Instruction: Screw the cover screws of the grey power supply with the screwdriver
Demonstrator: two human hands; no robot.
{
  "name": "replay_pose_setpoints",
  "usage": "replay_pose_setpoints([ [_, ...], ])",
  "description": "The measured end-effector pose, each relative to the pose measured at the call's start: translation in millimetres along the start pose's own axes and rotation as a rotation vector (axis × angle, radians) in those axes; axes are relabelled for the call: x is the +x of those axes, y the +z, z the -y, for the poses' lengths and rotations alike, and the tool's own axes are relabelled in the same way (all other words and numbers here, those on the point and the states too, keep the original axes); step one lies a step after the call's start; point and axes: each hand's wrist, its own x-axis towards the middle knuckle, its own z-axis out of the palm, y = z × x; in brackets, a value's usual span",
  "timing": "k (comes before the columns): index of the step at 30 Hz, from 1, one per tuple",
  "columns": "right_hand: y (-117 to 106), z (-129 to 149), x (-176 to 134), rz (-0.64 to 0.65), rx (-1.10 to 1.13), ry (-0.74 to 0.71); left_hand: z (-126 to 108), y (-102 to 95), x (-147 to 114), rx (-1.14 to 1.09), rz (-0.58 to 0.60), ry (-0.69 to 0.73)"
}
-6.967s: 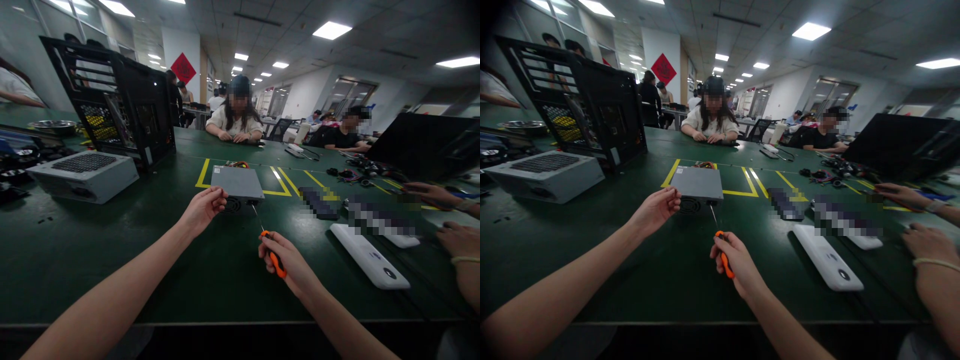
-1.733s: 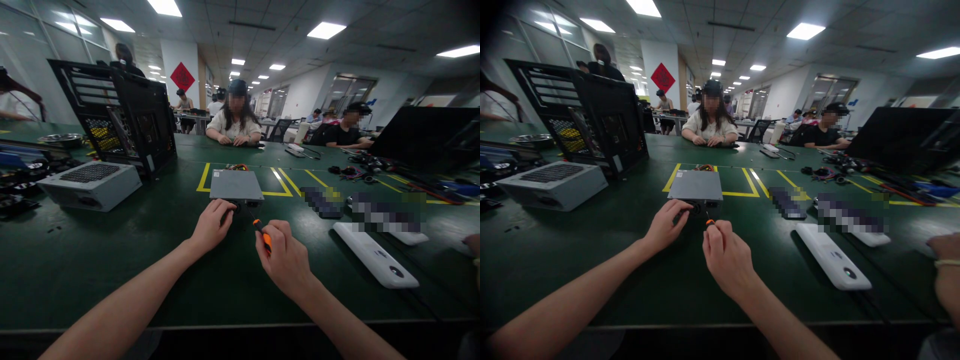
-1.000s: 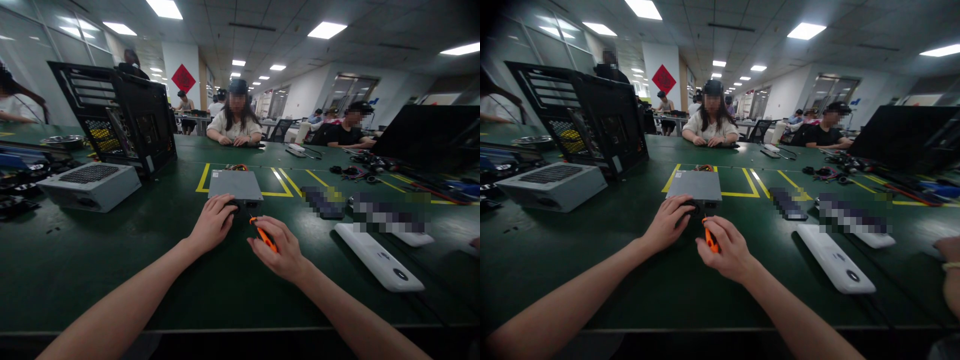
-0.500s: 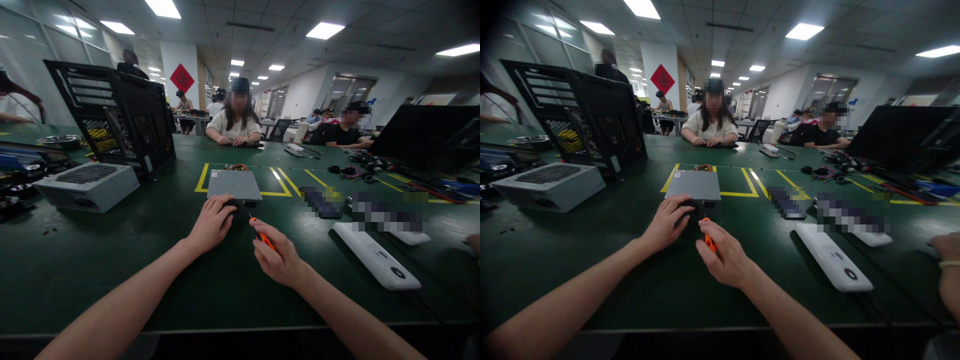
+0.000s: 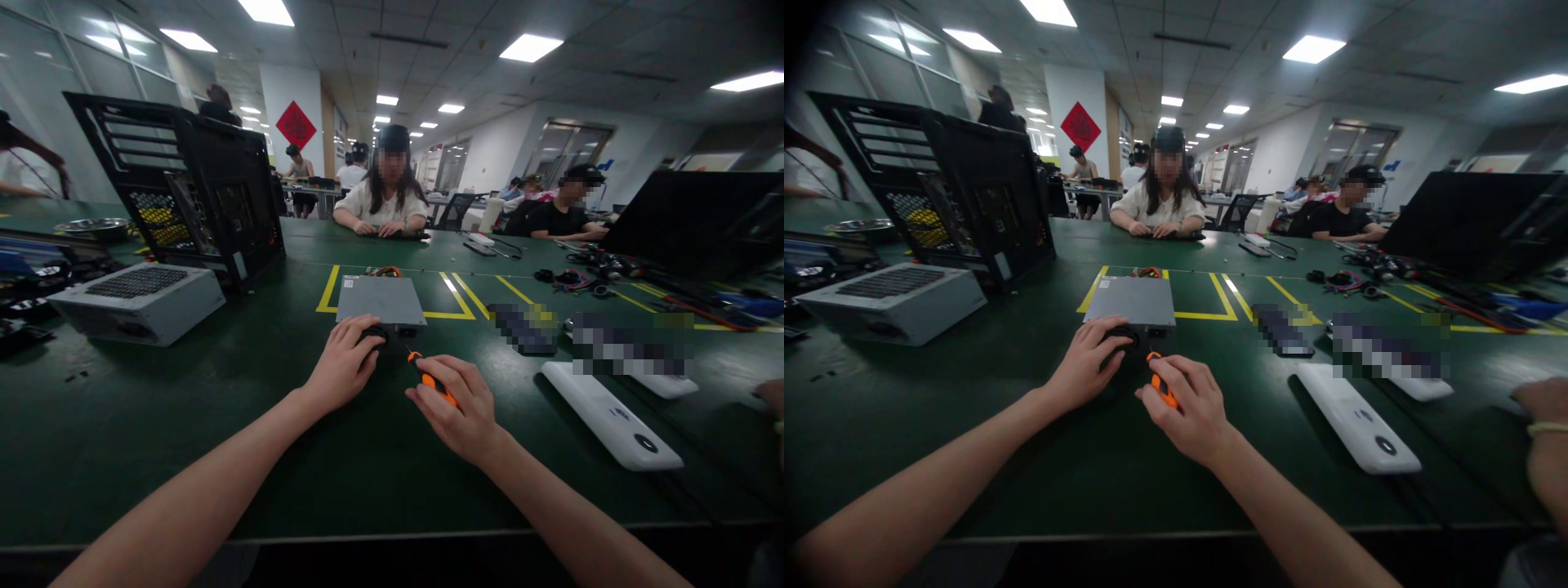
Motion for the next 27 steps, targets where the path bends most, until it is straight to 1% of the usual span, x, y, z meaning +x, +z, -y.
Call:
replay_pose_setpoints([
  [3,0.3,-0.2,-0.5,-0.001,0.050,-0.013,0.1,-0.3,0.1,-0.003,-0.005,0.004],
  [5,1.3,0.2,-1.7,-0.002,0.080,0.007,0.2,-0.1,0.1,-0.006,-0.006,0.006],
  [8,2.3,0.5,-2.3,0.001,0.053,0.047,0.6,0.4,0.0,-0.009,0.001,0.001],
  [10,1.9,0.3,-1.6,0.000,0.026,0.034,1.0,0.9,-0.3,-0.006,0.009,-0.004],
  [13,0.7,0.0,0.1,0.002,0.056,-0.012,1.6,1.4,-0.6,0.000,0.015,-0.004],
  [17,0.1,-0.6,0.4,-0.008,0.073,0.026,1.5,1.1,-0.5,0.005,0.018,-0.002],
  [22,0.4,-0.4,-2.0,0.054,0.080,-0.017,0.8,0.5,-0.2,0.002,0.011,-0.003],
  [24,0.7,0.5,-2.2,0.069,0.089,0.015,0.5,0.1,-0.1,0.003,0.010,-0.002],
  [27,0.7,1.1,-1.7,0.053,0.061,0.038,0.1,-0.5,0.1,-0.004,0.008,0.000],
])
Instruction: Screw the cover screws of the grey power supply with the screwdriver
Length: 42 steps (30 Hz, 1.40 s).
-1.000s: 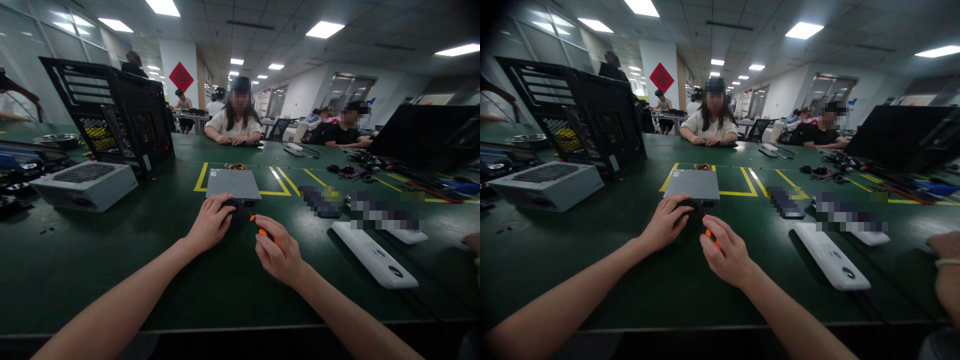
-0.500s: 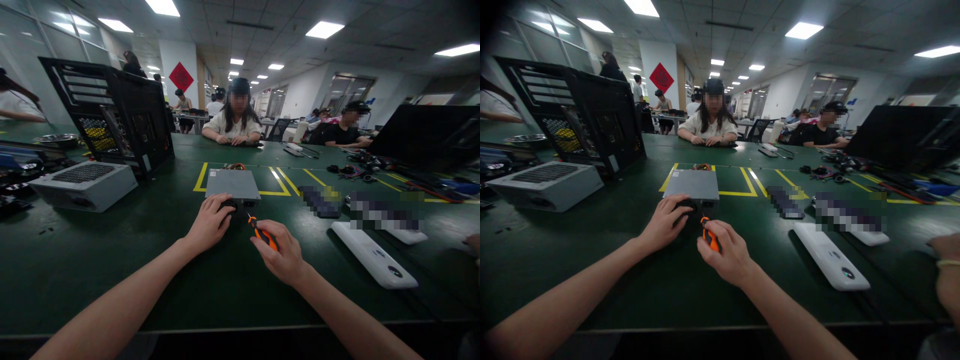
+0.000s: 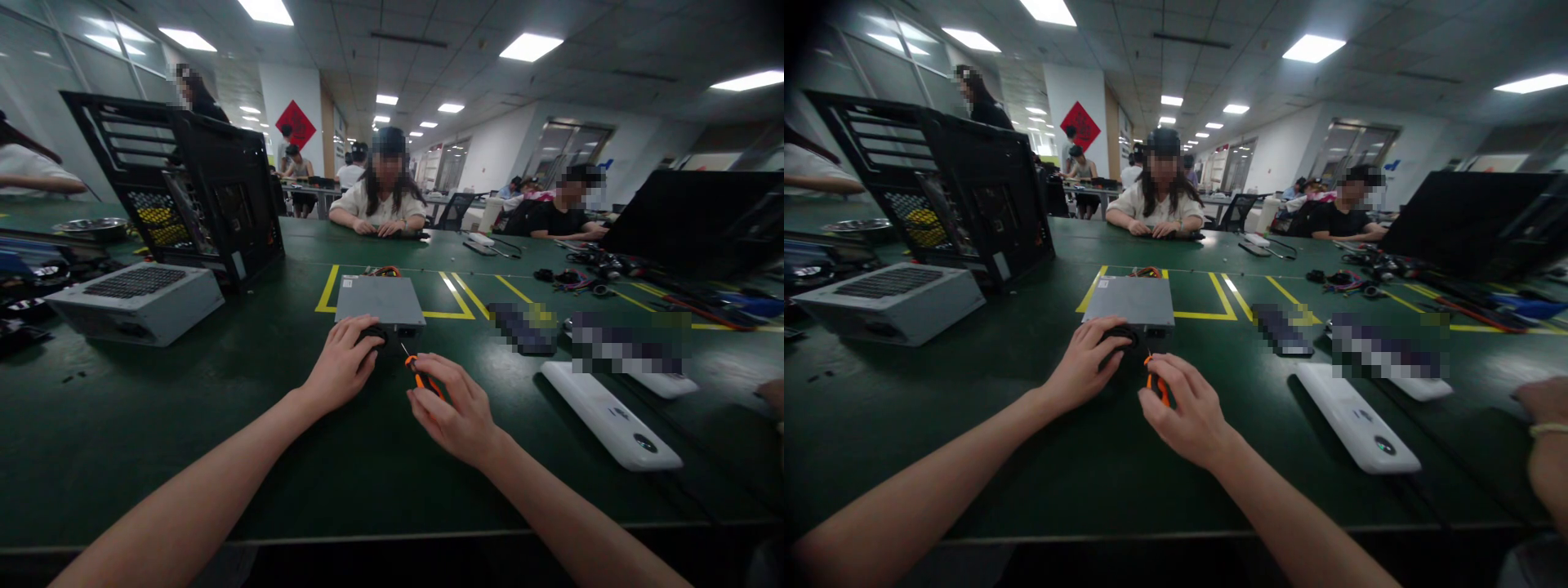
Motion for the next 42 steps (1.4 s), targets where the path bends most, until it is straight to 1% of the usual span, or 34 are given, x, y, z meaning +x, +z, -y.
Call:
replay_pose_setpoints([
  [5,-1.1,0.8,-0.8,0.007,0.022,-0.073,0.3,0.2,0.3,-0.004,-0.011,-0.001],
  [8,-1.8,2.4,-0.1,-0.028,0.019,-0.039,0.7,0.5,0.2,-0.006,-0.005,0.005],
  [11,-3.9,3.4,3.0,-0.067,-0.055,-0.014,0.6,0.5,0.1,-0.007,-0.009,0.001],
  [13,-6.1,3.2,4.6,-0.068,-0.113,-0.013,0.2,0.2,0.1,-0.008,-0.015,-0.002],
  [17,-9.0,1.6,2.4,-0.018,-0.187,0.026,-0.4,-1.1,0.4,-0.005,-0.004,-0.002],
  [20,-8.2,2.5,-1.7,0.018,-0.110,0.022,-0.2,-1.4,0.2,-0.003,0.003,-0.002],
  [23,-7.7,5.2,-2.2,0.087,-0.027,-0.043,0.3,-1.0,-0.4,-0.012,-0.005,0.000],
  [25,-8.6,6.8,0.0,0.135,-0.011,-0.066,0.3,-0.9,-0.7,-0.015,-0.005,-0.003],
  [27,-9.8,7.5,2.5,0.151,-0.001,-0.065,0.2,-1.3,-0.7,-0.014,0.001,-0.005],
  [30,-9.8,8.2,3.1,0.133,0.040,-0.014,0.0,-2.2,-0.4,-0.016,0.010,-0.004],
  [33,-8.8,11.5,-0.6,0.127,0.086,0.093,-0.3,-2.5,0.0,-0.020,0.014,-0.003],
  [35,-9.2,15.1,-2.5,0.152,0.073,0.150,-0.5,-2.5,0.3,-0.022,0.015,-0.006],
  [38,-11.5,19.8,-1.0,0.193,0.024,0.178,-0.8,-2.5,0.5,-0.022,0.016,-0.005],
  [40,-12.7,21.1,1.6,0.187,0.012,0.197,-0.9,-2.8,0.5,-0.023,0.019,-0.004],
  [42,-12.6,21.3,3.1,0.159,0.019,0.266,-0.8,-2.9,0.5,-0.024,0.018,-0.007],
])
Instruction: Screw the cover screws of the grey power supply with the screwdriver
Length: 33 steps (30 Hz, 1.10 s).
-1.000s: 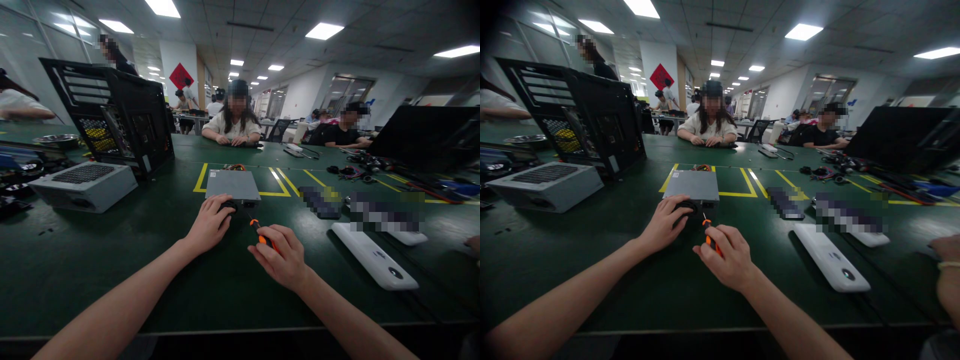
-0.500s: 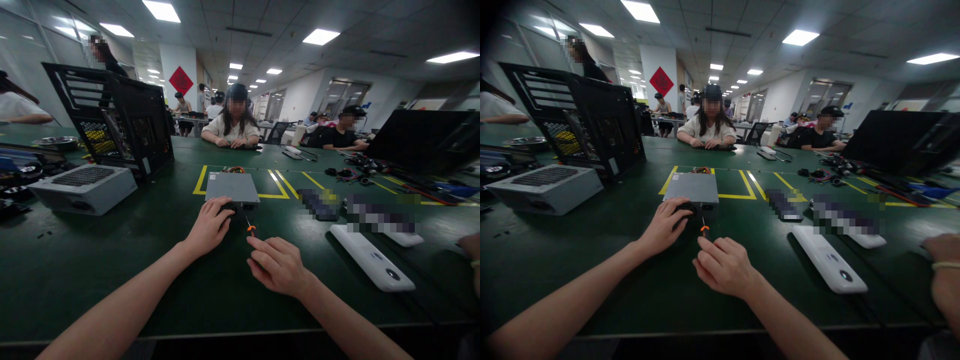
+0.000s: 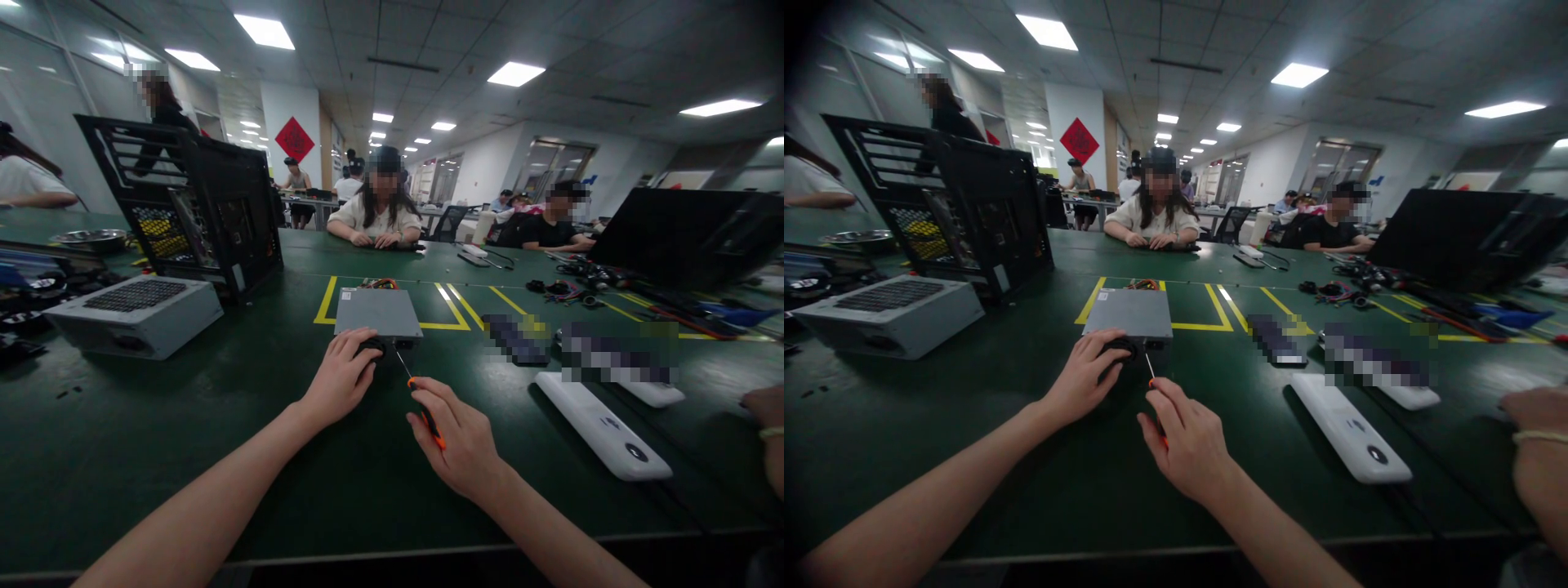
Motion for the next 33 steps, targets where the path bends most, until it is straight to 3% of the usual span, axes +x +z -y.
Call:
replay_pose_setpoints([
  [3,2.5,-1.1,-1.0,-0.034,0.028,0.096,0.5,0.2,-0.2,-0.003,-0.006,-0.002],
  [11,1.1,1.3,-2.6,0.058,-0.084,-0.022,-1.8,2.7,0.6,0.064,-0.016,-0.016],
  [16,2.3,2.3,-2.2,-0.035,-0.018,0.086,-6.1,5.2,3.9,0.174,0.019,-0.034],
  [22,3.3,2.3,-2.2,-0.014,-0.014,-0.030,-9.7,8.4,5.6,0.225,0.031,-0.042],
  [28,3.0,1.3,-1.6,-0.059,0.146,0.151,-11.0,9.2,4.9,0.237,0.022,-0.032],
  [33,2.5,0.7,-1.8,-0.004,0.119,0.099,-11.5,8.8,5.3,0.236,0.024,-0.033],
])
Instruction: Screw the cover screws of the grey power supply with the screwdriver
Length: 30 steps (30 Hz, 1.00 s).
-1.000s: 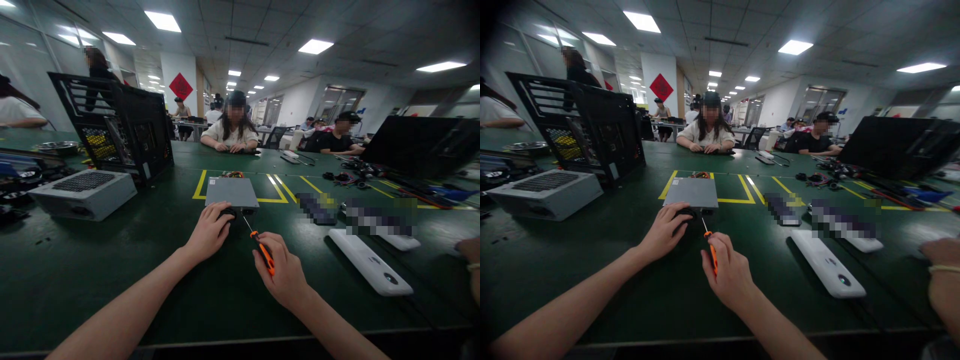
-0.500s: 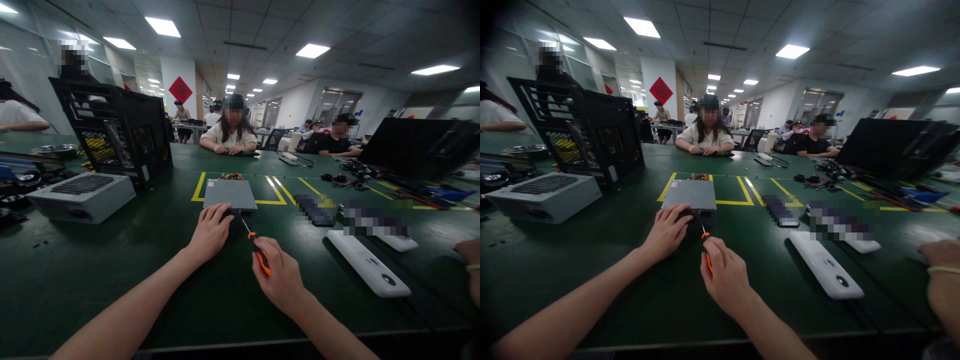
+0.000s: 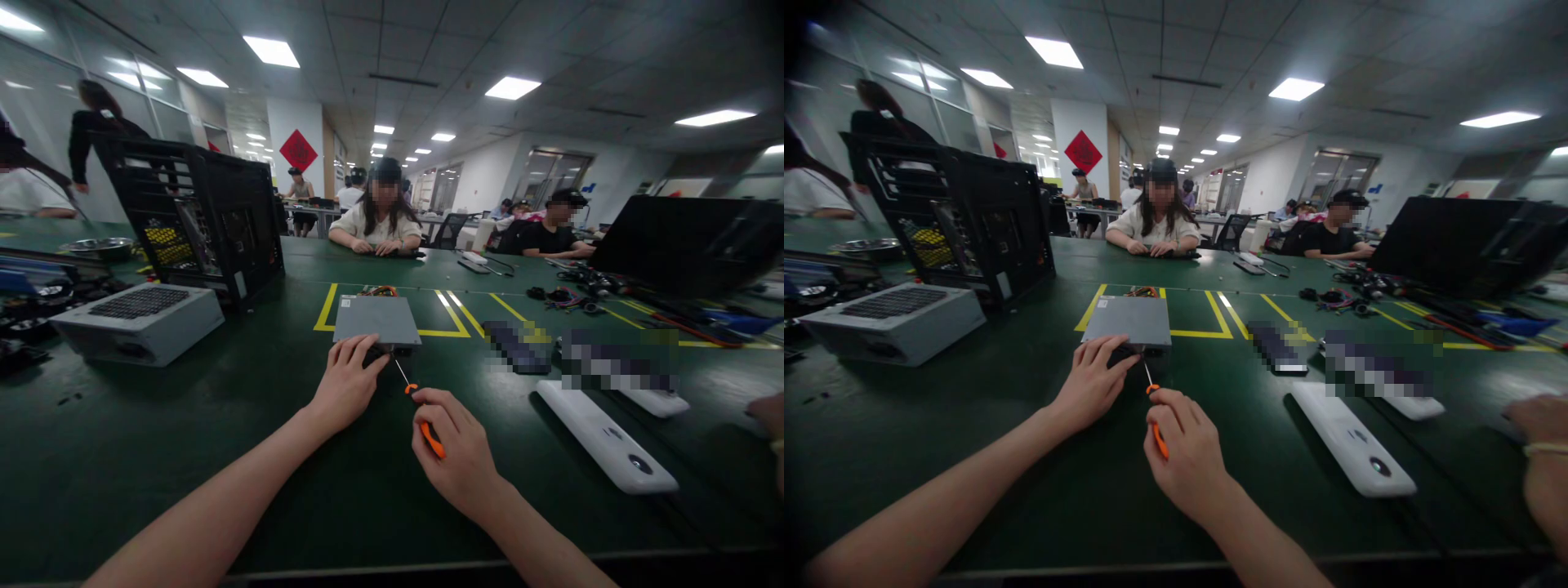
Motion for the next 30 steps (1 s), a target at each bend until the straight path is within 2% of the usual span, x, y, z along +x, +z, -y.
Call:
replay_pose_setpoints([
  [5,-1.1,-0.7,-0.8,-0.016,0.056,0.123,0.2,-0.4,0.5,0.026,0.012,0.010],
  [7,0.3,-2.4,-2.2,-0.027,0.063,0.101,0.4,-0.5,0.6,0.033,0.021,0.016],
  [12,0.7,-3.6,-2.4,0.036,-0.022,-0.043,0.0,-0.7,0.6,0.040,0.019,0.023],
  [14,-0.9,-2.7,-1.0,0.044,0.010,-0.032,-0.4,-0.8,0.5,0.032,0.009,0.025],
  [18,-2.0,-2.2,-0.1,0.041,0.099,0.078,-0.7,-0.8,0.5,0.030,0.018,0.027],
  [24,-1.8,-3.3,-0.2,0.138,0.101,-0.007,-0.4,0.5,0.5,0.023,0.003,0.024],
  [30,-5.0,-0.8,3.3,0.110,0.137,0.007,-0.5,1.4,0.2,0.034,0.012,0.013],
])
